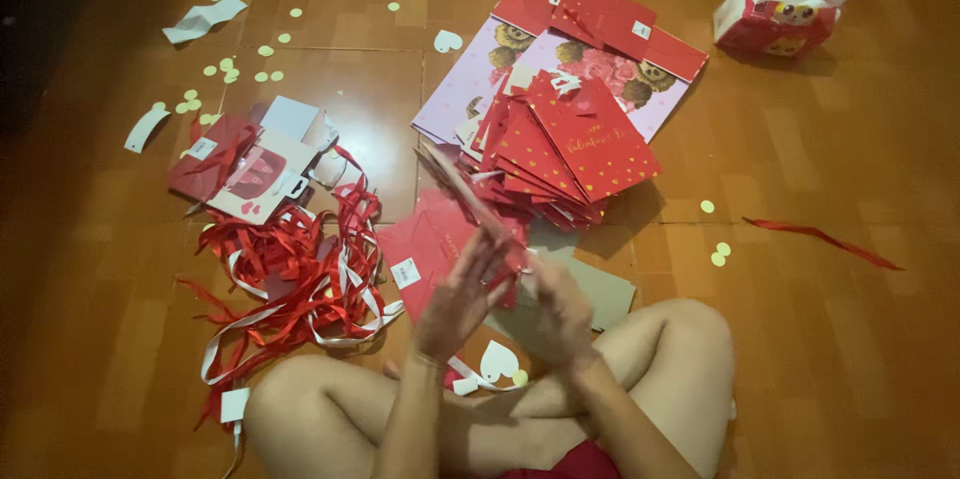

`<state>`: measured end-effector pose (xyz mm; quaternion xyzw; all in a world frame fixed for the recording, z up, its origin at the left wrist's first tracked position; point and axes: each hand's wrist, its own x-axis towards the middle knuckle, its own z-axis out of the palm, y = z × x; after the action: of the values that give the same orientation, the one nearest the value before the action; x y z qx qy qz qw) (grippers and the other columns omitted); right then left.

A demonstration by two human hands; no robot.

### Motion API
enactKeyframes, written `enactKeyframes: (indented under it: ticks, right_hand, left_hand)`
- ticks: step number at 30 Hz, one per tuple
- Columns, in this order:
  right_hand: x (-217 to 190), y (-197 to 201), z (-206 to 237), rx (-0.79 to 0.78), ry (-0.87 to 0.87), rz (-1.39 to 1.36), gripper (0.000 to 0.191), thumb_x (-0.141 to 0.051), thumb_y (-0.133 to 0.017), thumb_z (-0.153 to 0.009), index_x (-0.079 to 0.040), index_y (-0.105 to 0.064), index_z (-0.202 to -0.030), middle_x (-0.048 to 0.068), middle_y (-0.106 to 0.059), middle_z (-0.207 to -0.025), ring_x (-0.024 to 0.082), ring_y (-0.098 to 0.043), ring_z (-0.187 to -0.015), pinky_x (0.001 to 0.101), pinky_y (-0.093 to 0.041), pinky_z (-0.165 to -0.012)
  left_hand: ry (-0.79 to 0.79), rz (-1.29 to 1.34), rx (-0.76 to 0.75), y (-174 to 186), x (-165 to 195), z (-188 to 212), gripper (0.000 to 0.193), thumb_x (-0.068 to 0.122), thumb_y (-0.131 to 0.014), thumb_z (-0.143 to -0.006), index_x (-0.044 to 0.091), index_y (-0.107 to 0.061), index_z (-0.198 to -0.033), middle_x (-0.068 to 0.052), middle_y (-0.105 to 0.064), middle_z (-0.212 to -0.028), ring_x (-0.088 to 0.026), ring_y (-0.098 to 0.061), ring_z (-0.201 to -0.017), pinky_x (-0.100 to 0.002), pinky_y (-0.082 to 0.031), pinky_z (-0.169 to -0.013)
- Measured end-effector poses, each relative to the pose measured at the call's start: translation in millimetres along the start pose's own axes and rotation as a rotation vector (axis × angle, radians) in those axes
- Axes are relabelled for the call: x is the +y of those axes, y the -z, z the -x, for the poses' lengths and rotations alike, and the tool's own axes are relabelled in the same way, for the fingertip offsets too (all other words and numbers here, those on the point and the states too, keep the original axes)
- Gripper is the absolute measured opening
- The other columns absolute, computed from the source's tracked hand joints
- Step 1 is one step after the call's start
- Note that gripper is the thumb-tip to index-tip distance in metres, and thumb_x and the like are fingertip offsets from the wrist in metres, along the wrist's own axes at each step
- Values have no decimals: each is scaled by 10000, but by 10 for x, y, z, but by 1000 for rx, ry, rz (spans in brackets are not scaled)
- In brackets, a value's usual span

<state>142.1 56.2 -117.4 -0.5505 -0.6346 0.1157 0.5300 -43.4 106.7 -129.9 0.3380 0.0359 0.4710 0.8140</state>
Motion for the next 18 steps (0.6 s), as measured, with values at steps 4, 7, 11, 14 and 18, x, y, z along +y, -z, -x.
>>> enactKeyframes:
  ticks: [4, 7, 11, 14, 18]
  right_hand:
    - [427, 81, -214, 408, -480, -356, 196, -55, -553, -1079, -3, -616, -1258, 55, -656, -1097, 160, -603, -1004, 356, -509, -915]
    - [756, 162, -618, 619, -498, -937, 255, -55, -542, -1078, -6, -556, -1329, 79, -646, -1232, 174, -633, -1123, 367, -530, -1031]
    - [1093, 201, -1042, 548, -602, -1085, 342, -42, -523, -1038, -5, -474, -1375, 104, -613, -1295, 201, -637, -1142, 402, -545, -1001]
    - [1220, 144, -1070, 432, -822, -910, 522, -35, -594, -950, -86, -438, -1446, 88, -564, -1331, 211, -603, -1130, 398, -510, -918]
    - [1342, 146, -955, 478, -863, -297, 722, -121, -668, -916, -106, -297, -1535, 167, -437, -1411, 296, -497, -1226, 424, -462, -978]
  left_hand:
    - [96, -162, 56, -323, -42, -218, 838, 471, -549, -1030, 63, -169, -1655, -169, -296, -1695, -302, -317, -1571, -483, -286, -1269]
    - [153, -186, 148, -330, -95, -272, 774, 434, -533, -1051, 35, -224, -1637, -208, -352, -1656, -336, -374, -1530, -491, -329, -1236]
    - [271, -231, 311, -126, -261, -208, 710, 408, -525, -1022, 66, -304, -1603, -155, -457, -1588, -301, -460, -1460, -455, -381, -1181]
    - [381, -424, 482, 53, -484, -173, 629, 381, -538, -997, 114, -414, -1552, -115, -587, -1484, -251, -545, -1372, -412, -433, -1114]
    - [292, -693, 586, 286, -686, -197, 502, 302, -642, -991, 82, -571, -1437, -107, -653, -1406, -218, -588, -1326, -352, -443, -1100]
